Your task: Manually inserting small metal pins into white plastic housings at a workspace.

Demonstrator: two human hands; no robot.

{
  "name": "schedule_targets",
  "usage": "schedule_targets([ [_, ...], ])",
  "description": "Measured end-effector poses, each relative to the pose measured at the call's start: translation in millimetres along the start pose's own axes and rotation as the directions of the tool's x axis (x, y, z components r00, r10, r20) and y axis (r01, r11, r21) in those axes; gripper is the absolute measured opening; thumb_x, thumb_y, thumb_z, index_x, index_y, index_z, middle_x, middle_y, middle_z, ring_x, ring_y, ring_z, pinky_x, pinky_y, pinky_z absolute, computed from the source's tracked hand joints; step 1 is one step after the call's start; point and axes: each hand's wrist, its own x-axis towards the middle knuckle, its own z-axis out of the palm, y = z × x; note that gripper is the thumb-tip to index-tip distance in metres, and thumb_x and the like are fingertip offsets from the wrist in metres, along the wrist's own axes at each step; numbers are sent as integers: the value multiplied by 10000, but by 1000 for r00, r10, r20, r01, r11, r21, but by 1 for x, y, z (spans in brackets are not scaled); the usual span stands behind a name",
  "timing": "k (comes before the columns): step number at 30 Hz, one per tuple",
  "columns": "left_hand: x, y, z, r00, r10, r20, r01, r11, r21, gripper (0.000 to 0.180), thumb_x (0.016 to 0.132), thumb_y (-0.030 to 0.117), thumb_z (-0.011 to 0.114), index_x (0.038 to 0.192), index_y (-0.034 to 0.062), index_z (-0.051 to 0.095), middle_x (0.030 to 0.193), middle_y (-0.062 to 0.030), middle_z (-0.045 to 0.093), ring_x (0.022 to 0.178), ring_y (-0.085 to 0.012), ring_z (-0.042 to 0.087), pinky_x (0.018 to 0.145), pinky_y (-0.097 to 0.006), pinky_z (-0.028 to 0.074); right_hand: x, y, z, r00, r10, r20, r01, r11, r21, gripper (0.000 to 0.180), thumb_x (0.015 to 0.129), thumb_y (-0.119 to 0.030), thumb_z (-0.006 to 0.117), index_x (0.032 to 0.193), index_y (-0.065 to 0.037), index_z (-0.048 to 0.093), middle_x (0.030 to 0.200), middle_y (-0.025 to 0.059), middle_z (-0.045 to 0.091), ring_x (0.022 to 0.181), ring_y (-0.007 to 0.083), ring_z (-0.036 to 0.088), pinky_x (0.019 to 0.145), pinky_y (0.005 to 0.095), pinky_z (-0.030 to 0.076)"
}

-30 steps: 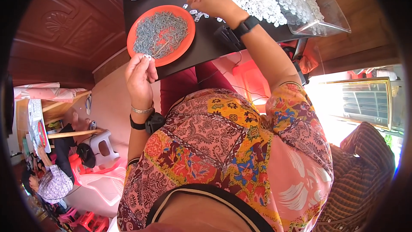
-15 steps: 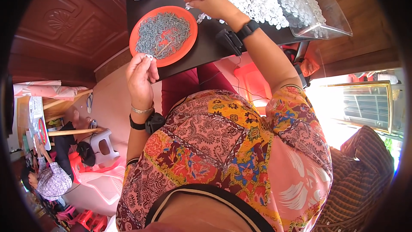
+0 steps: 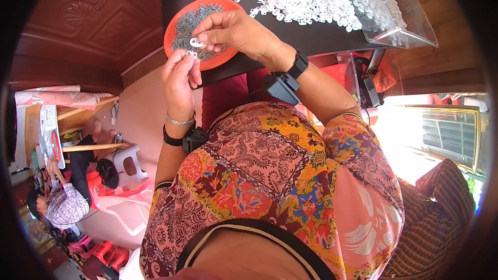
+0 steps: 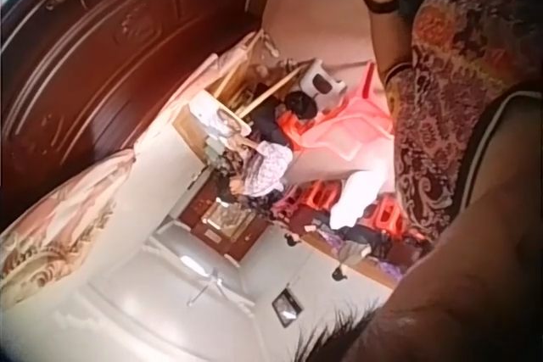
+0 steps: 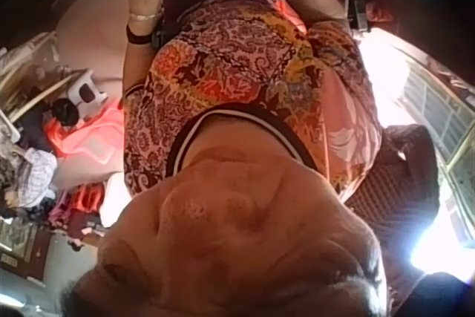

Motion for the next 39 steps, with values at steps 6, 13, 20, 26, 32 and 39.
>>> schedule_targets([
  [6, -2, -3, -4, 1000, -12, -7, 12, 1000, -4, 184, 911, 138, 523, 758, 36, 521, 678, -1, 501, 518, -41, 406, 459, -189, 306, 1, 5, 10, 999, -23, -42, 23, 1000, 5, 137, 876, -90, 641, 983, -5, 650, 820, 2, 634, 733, 55, 570, 667, 198, 464],
  [13, -4, -5, -7, 999, -46, -26, 46, 999, 3, 180, 903, 141, 528, 758, 34, 525, 686, -3, 507, 525, -43, 417, 459, -189, 322, 2, 5, 11, 998, -50, -23, 48, 995, -86, 146, 894, -61, 612, 1026, -5, 641, 914, 30, 657, 847, 89, 614, 798, 234, 500],
  [20, -5, -5, -7, 999, -15, -35, 18, 998, 68, 185, 904, 143, 525, 754, 36, 528, 672, 7, 503, 528, -40, 413, 459, -187, 328, 1, 6, 11, 993, -108, -45, 93, 964, -250, 136, 891, -45, 611, 1016, -9, 653, 925, 17, 660, 875, 76, 609, 814, 230, 494],
  [26, -5, -6, -8, 999, -19, -36, 22, 997, 72, 191, 905, 146, 528, 750, 35, 526, 671, 8, 505, 531, -39, 415, 461, -188, 333, 1, 7, 12, 993, -111, -39, 97, 961, -258, 131, 891, -42, 611, 1009, -1, 652, 921, 20, 659, 871, 79, 609, 812, 231, 495],
  [32, -5, -7, -9, 999, -39, -23, 40, 996, 77, 190, 913, 146, 519, 761, 32, 532, 685, 5, 510, 533, -37, 414, 460, -187, 337, 0, 6, 15, 992, -124, -33, 109, 950, -293, 123, 894, -40, 605, 999, 9, 647, 912, 27, 658, 867, 83, 608, 810, 233, 495],
  [39, -4, -9, -7, 999, -31, -37, 34, 997, 68, 188, 916, 144, 514, 773, 25, 543, 691, 3, 514, 533, -37, 417, 457, -185, 340, -2, 9, 18, 988, -154, 17, 148, 905, -400, 112, 886, -31, 611, 983, 16, 640, 915, 23, 646, 875, 86, 604, 806, 231, 496],
])
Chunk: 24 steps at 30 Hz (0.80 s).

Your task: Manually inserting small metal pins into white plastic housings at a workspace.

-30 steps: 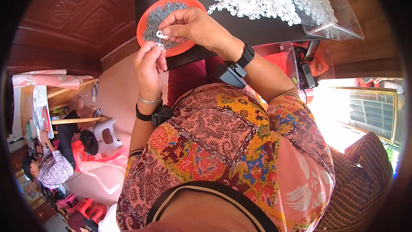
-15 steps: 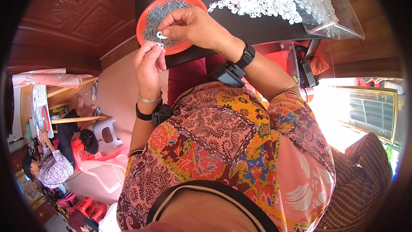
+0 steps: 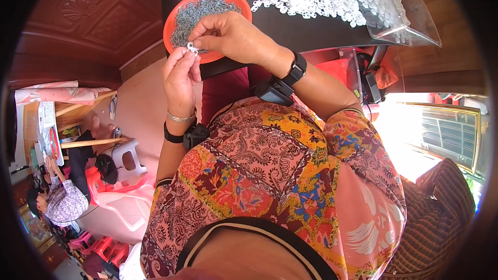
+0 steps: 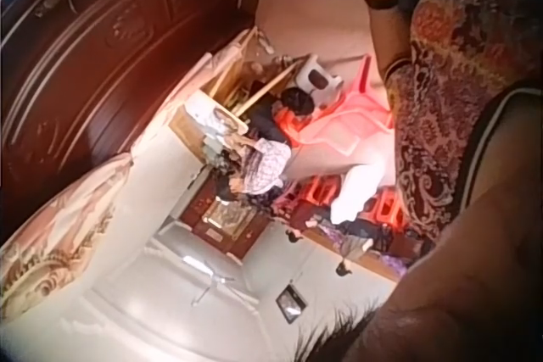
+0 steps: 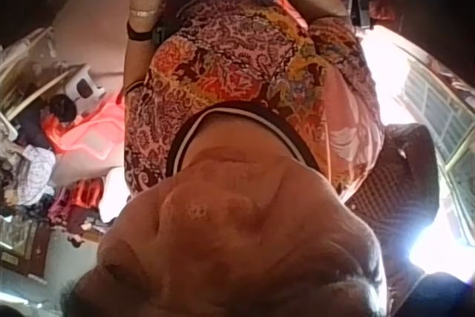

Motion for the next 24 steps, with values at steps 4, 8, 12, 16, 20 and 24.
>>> schedule_targets([
  [4, 1, -5, 1, 1000, -1, -9, 1, 998, -59, 175, 922, 148, 505, 825, 14, 559, 690, 1, 515, 528, -40, 422, 453, -187, 337, -3, 1, 4, 1000, 25, 1, -25, 999, 38, 126, 877, -24, 622, 998, 10, 633, 939, 18, 640, 875, 86, 603, 805, 237, 496],
  [8, 0, -9, 1, 998, -47, -34, 41, 987, -155, 185, 927, 185, 488, 890, 21, 567, 660, -4, 515, 520, -70, 446, 477, -190, 314, -5, 4, 7, 1000, 1, -13, -1, 1000, -1, 187, 846, -18, 657, 1030, -11, 625, 959, 17, 638, 882, 90, 607, 799, 242, 501],
  [12, -1, -9, 2, 997, -72, -39, 66, 987, -145, 190, 927, 186, 492, 917, 12, 567, 668, -16, 529, 535, -80, 464, 486, -192, 324, -7, 4, 7, 999, -34, -21, 33, 999, -17, 226, 819, -25, 687, 1037, -30, 627, 958, 20, 640, 880, 95, 617, 780, 241, 506],
  [16, 0, -8, 6, 995, -66, -80, 51, 984, -173, 203, 917, 210, 523, 863, 21, 575, 636, -1, 533, 505, -59, 466, 454, -186, 331, -7, 6, 10, 992, -110, -64, 107, 993, -45, 237, 794, -47, 698, 1020, -8, 636, 885, 60, 663, 798, 114, 642, 713, 247, 524],
  [20, -3, -5, 8, 995, -46, -89, 29, 982, -184, 229, 923, 235, 508, 853, 29, 578, 631, -3, 535, 503, -62, 469, 453, -187, 334, -10, 0, 10, 995, -79, -56, 74, 994, -87, 237, 795, -36, 701, 1021, -15, 632, 922, 51, 651, 823, 111, 637, 735, 248, 521],
  [24, -2, -4, 5, 998, -32, -61, 17, 973, -230, 239, 926, 245, 502, 847, 33, 580, 630, -6, 540, 497, -64, 470, 452, -188, 335, -10, -4, 5, 995, -92, 24, 94, 991, -91, 220, 805, -29, 701, 1014, -26, 631, 948, 32, 642, 867, 109, 627, 765, 251, 512],
])
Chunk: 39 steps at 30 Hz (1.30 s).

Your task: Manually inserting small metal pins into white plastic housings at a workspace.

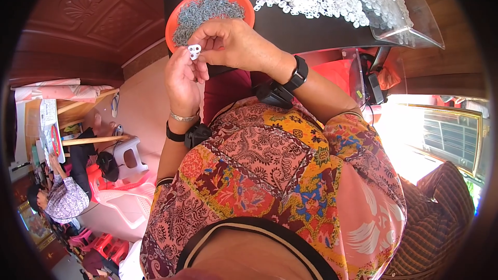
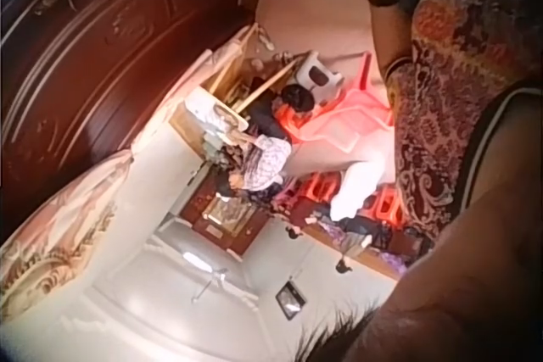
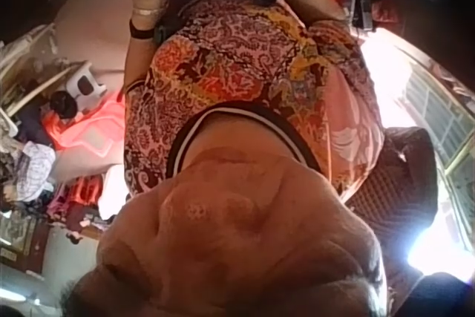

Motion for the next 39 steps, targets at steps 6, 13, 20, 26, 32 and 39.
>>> schedule_targets([
  [6, 1, 1, -1, 1000, -10, 29, 8, 996, 86, 231, 923, 238, 507, 846, 34, 583, 622, -4, 536, 494, -64, 472, 452, -187, 335, 0, -3, 1, 1000, 14, -17, -15, 997, -70, 227, 797, -37, 703, 1014, -26, 638, 932, 48, 645, 843, 143, 636, 759, 272, 512],
  [13, -1, 0, -1, 1000, 9, 19, -10, 998, 64, 232, 925, 222, 498, 873, 14, 586, 675, -16, 554, 532, -74, 500, 478, -188, 356, 1, -5, 8, 965, -235, -112, 180, 913, -366, 284, 722, -114, 744, 984, -40, 660, 894, 101, 645, 835, 264, 634, 721, 336, 521],
  [20, -3, 4, -2, 993, 67, 96, -73, 996, 58, 204, 918, 184, 491, 898, 0, 577, 680, -25, 549, 559, -80, 507, 499, -188, 364, -1, -3, 8, 954, -257, -153, 198, 926, -321, 290, 724, -92, 756, 991, -28, 664, 890, 93, 649, 805, 235, 640, 702, 311, 521],
  [26, -2, 2, -7, 993, 79, 88, -91, 987, 134, 181, 927, 170, 482, 895, 14, 568, 673, -8, 537, 556, -73, 488, 508, -190, 365, -4, -4, 5, 976, -178, -124, 158, 976, -153, 224, 803, -54, 704, 1019, -14, 659, 875, 51, 657, 812, 145, 631, 711, 260, 515],
  [32, -6, 2, 0, 990, 125, 64, -133, 980, 151, 156, 932, 163, 502, 862, 33, 548, 663, 0, 528, 561, -58, 470, 506, -188, 353, -5, -3, 10, 988, 92, -126, -64, 975, 212, 158, 862, -59, 652, 1005, 6, 651, 897, 46, 668, 844, 89, 615, 744, 243, 512],
  [39, -5, 3, -7, 987, 126, 95, -147, 954, 261, 121, 917, 128, 527, 842, 34, 538, 656, 12, 515, 561, -45, 452, 503, -193, 348, -6, 2, 13, 979, 128, -160, -64, 933, 353, 150, 876, -41, 633, 1013, 20, 638, 914, 43, 662, 859, 92, 612, 780, 238, 504],
])
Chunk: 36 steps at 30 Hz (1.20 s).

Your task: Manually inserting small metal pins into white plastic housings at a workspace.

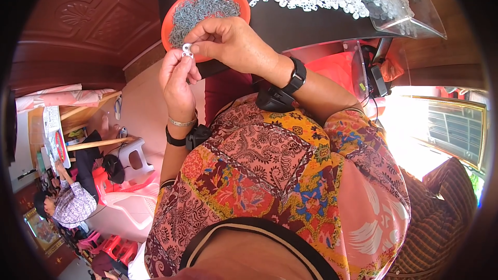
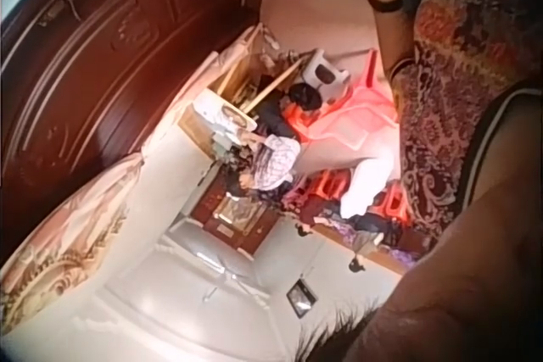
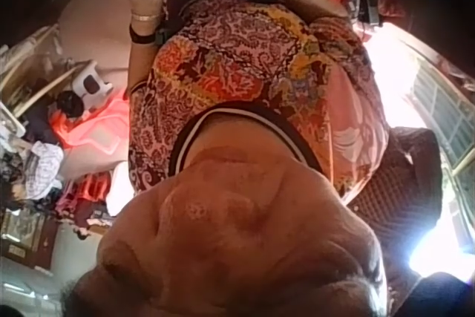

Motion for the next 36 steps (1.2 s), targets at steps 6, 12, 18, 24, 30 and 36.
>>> schedule_targets([
  [6, -1, 7, 0, 999, 47, -10, -45, 990, 134, 130, 893, 100, 541, 789, 22, 524, 643, 25, 479, 560, -39, 418, 503, -200, 337, -1, 2, 0, 1000, -27, -16, 27, 999, -17, 141, 874, -41, 635, 1000, 22, 644, 912, 40, 662, 853, 88, 609, 781, 238, 504],
  [12, -1, 9, -1, 999, 28, 33, -33, 986, 164, 127, 885, 99, 544, 788, 19, 523, 644, 29, 471, 559, -40, 420, 499, -211, 348, -2, -1, -2, 1000, -19, -5, 19, 1000, -16, 121, 878, -49, 633, 975, 20, 653, 898, 36, 664, 845, 84, 608, 775, 230, 501],
  [18, -3, 10, 0, 999, 8, 38, -15, 980, 199, 134, 883, 95, 542, 774, 23, 512, 640, 30, 466, 558, -40, 420, 499, -209, 347, -2, -4, -7, 995, -17, 101, 25, 996, -81, 114, 897, -1, 584, 989, 20, 648, 936, 51, 669, 879, 102, 631, 801, 236, 524],
  [24, -1, 9, 2, 999, -18, 45, 12, 991, 133, 136, 893, 99, 532, 778, 26, 522, 635, 29, 470, 542, -37, 422, 487, -199, 339, -4, 4, -6, 991, -101, 84, 111, 986, -126, 168, 844, -52, 665, 1002, 2, 643, 878, 29, 659, 782, 80, 622, 722, 229, 514],
  [30, 0, 13, 6, 985, -170, -9, 169, 985, -32, 129, 896, 118, 533, 826, 15, 567, 643, 10, 521, 530, -41, 463, 475, -183, 343, -7, -2, -4, 989, -95, 110, 126, 940, -316, 272, 786, -15, 707, 1038, -37, 609, 932, 36, 642, 846, 98, 631, 766, 253, 526],
  [36, 0, 8, 3, 988, -153, 35, 155, 984, -88, 169, 903, 166, 533, 830, 19, 573, 644, -1, 532, 520, -52, 478, 463, -187, 345, -8, -5, -1, 980, -174, 96, 198, 901, -385, 232, 744, -43, 720, 952, -24, 618, 841, 52, 637, 720, 122, 637, 664, 259, 533],
])
